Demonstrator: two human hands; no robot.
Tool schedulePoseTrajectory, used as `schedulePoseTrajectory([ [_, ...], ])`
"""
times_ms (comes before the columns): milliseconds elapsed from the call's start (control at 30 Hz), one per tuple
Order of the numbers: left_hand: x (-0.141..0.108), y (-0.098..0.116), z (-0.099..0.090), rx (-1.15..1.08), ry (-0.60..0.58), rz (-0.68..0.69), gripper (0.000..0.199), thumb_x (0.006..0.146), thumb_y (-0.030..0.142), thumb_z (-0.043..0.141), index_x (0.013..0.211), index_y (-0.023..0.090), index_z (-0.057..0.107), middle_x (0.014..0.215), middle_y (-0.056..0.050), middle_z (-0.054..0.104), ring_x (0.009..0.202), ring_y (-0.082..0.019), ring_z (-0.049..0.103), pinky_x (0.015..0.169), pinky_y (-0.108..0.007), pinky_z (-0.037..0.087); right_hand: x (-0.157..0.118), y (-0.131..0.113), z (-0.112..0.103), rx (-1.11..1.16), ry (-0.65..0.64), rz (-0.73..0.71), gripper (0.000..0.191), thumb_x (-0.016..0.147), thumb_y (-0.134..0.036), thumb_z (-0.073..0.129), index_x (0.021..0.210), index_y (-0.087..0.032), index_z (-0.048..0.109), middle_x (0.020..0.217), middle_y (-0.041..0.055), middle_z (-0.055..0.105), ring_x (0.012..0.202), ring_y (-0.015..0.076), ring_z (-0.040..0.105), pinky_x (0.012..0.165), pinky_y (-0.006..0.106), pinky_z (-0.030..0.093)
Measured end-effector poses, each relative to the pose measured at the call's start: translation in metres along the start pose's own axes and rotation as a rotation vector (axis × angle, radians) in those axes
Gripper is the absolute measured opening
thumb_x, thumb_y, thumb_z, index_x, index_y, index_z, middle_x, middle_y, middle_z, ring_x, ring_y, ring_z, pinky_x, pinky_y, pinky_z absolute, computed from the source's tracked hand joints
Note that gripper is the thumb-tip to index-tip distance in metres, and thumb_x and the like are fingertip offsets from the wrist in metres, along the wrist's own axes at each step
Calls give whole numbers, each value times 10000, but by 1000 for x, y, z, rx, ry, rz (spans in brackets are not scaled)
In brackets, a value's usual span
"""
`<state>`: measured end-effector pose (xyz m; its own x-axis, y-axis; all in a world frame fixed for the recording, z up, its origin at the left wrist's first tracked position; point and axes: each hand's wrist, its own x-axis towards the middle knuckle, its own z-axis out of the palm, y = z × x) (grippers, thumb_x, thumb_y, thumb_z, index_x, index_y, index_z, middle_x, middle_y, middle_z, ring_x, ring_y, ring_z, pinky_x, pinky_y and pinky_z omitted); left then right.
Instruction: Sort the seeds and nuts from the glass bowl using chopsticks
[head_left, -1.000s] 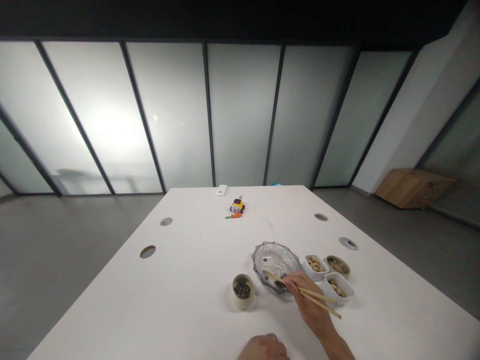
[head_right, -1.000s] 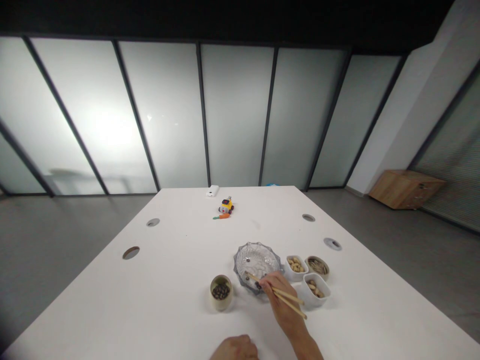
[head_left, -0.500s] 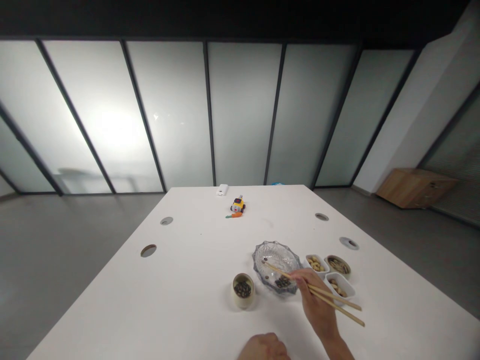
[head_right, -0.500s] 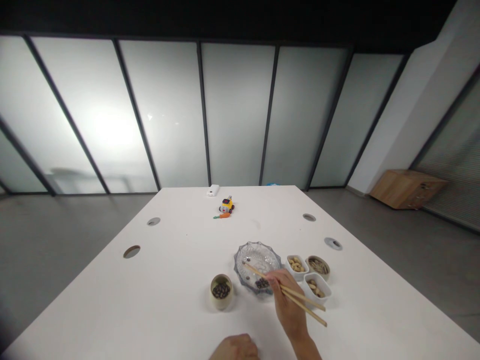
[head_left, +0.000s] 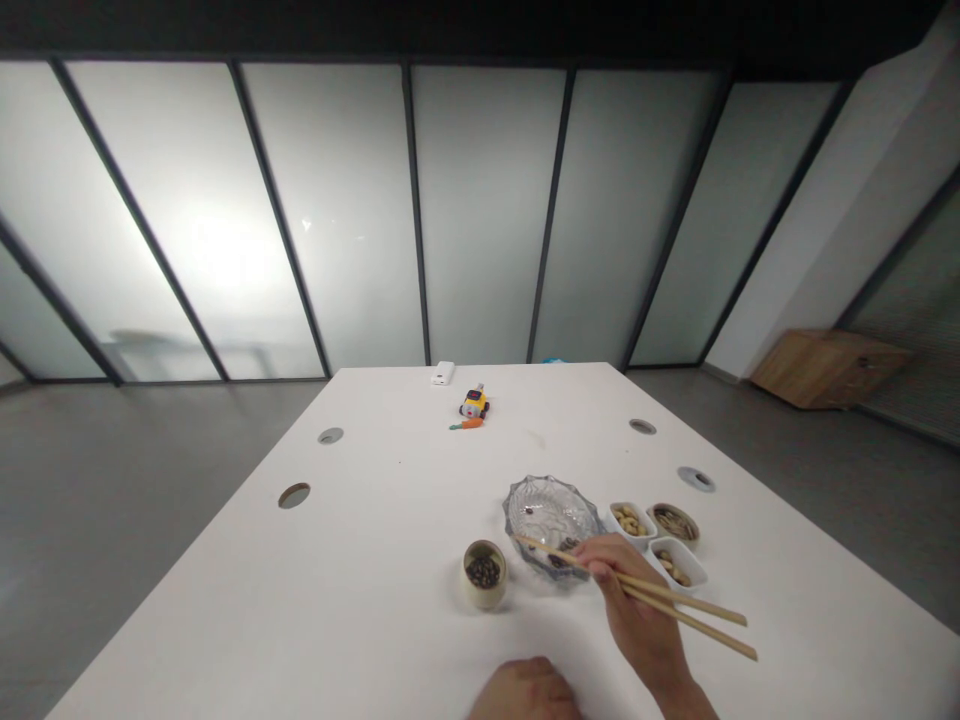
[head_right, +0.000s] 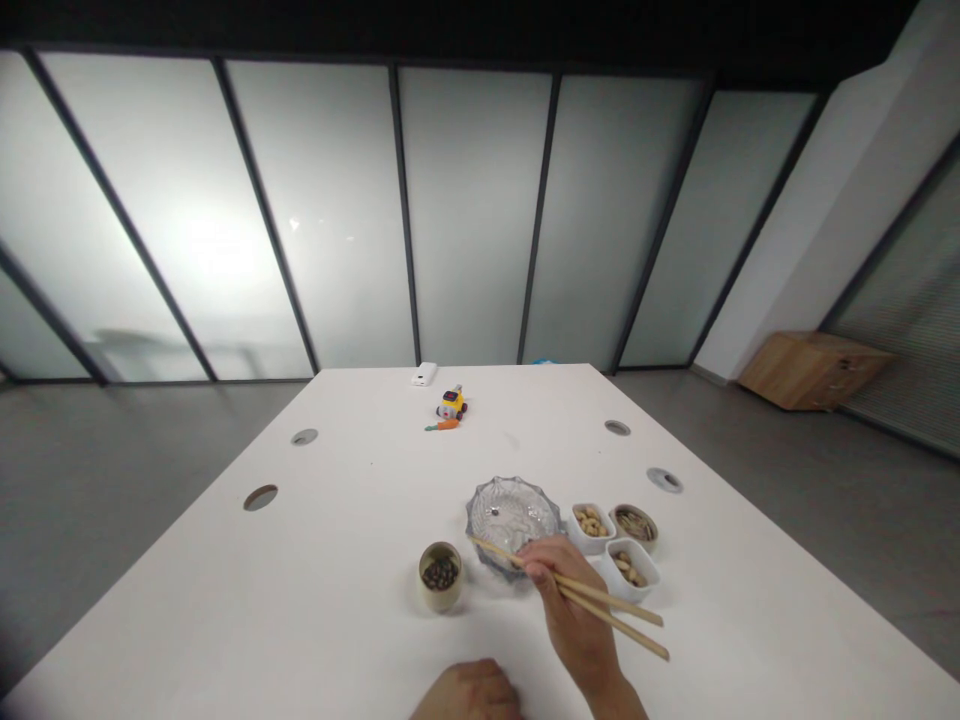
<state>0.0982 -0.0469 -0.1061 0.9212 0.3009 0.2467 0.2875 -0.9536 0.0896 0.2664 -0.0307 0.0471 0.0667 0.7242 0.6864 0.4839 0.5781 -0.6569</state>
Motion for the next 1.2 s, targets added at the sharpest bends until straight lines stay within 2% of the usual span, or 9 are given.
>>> schedulePoseTrajectory([
  [133, -3, -1, 10, -6, 3, -4, 360, 943, 417, 763, 716, 200, 587, 659, 52, 618, 619, -127, 544, 553, -265, 345, 3, 11, -10, -110, -38, -1, 299, 1000, -455, 594, 822, -259, 732, 811, 26, 730, 766, 194, 698, 704, 290, 562],
  [300, -1, -5, 22, 17, -49, 15, 356, 968, 375, 742, 713, 197, 569, 650, 63, 598, 589, -104, 520, 532, -242, 335, -6, 26, 2, -98, -213, 29, 358, 1025, -460, 547, 785, -249, 708, 778, 7, 679, 731, 173, 664, 690, 271, 540],
  [400, 0, -6, 25, 7, -79, 10, 374, 948, 392, 764, 704, 196, 559, 648, 65, 586, 602, -105, 514, 539, -238, 337, -12, 29, 7, -96, -264, 62, 366, 1031, -456, 539, 776, -244, 695, 780, 0, 658, 729, 163, 649, 693, 257, 532],
  [500, 0, -6, 25, -46, -72, 8, 379, 974, 409, 728, 708, 191, 569, 654, 50, 578, 637, -115, 516, 579, -233, 346, -15, 29, 7, -99, -275, 77, 379, 1033, -459, 531, 763, -242, 687, 774, -1, 644, 727, 159, 640, 700, 251, 529],
  [600, 0, -5, 21, -84, -50, -2, 351, 1011, 354, 682, 718, 188, 582, 671, 29, 584, 665, -123, 526, 633, -232, 363, -17, 30, 5, -94, -284, 99, 359, 1037, -438, 531, 783, -243, 695, 792, 2, 653, 744, 159, 646, 712, 248, 529],
  [800, 5, -5, 9, -81, -50, -5, 455, 956, 368, 755, 635, 188, 486, 594, 71, 519, 588, -98, 506, 563, -222, 357, -22, 32, 7, -59, -252, 106, 352, 1011, -479, 568, 777, -251, 698, 802, 10, 662, 770, 174, 650, 727, 257, 542],
  [967, 9, -4, 2, -112, -3, -3, 497, 1010, 410, 675, 621, 185, 464, 555, 74, 468, 561, -98, 489, 573, -212, 351, -22, 30, 9, -60, -262, 108, 370, 1018, -479, 551, 771, -245, 696, 804, 16, 661, 771, 172, 654, 727, 255, 553],
  [1200, 5, -4, 9, -91, -74, -19, 396, 997, 345, 698, 675, 194, 524, 623, 58, 543, 606, -109, 503, 590, -221, 360, -21, 35, 9, -135, -258, 80, 340, 1046, -396, 507, 819, -243, 709, 829, 21, 687, 796, 175, 679, 747, 264, 565],
])
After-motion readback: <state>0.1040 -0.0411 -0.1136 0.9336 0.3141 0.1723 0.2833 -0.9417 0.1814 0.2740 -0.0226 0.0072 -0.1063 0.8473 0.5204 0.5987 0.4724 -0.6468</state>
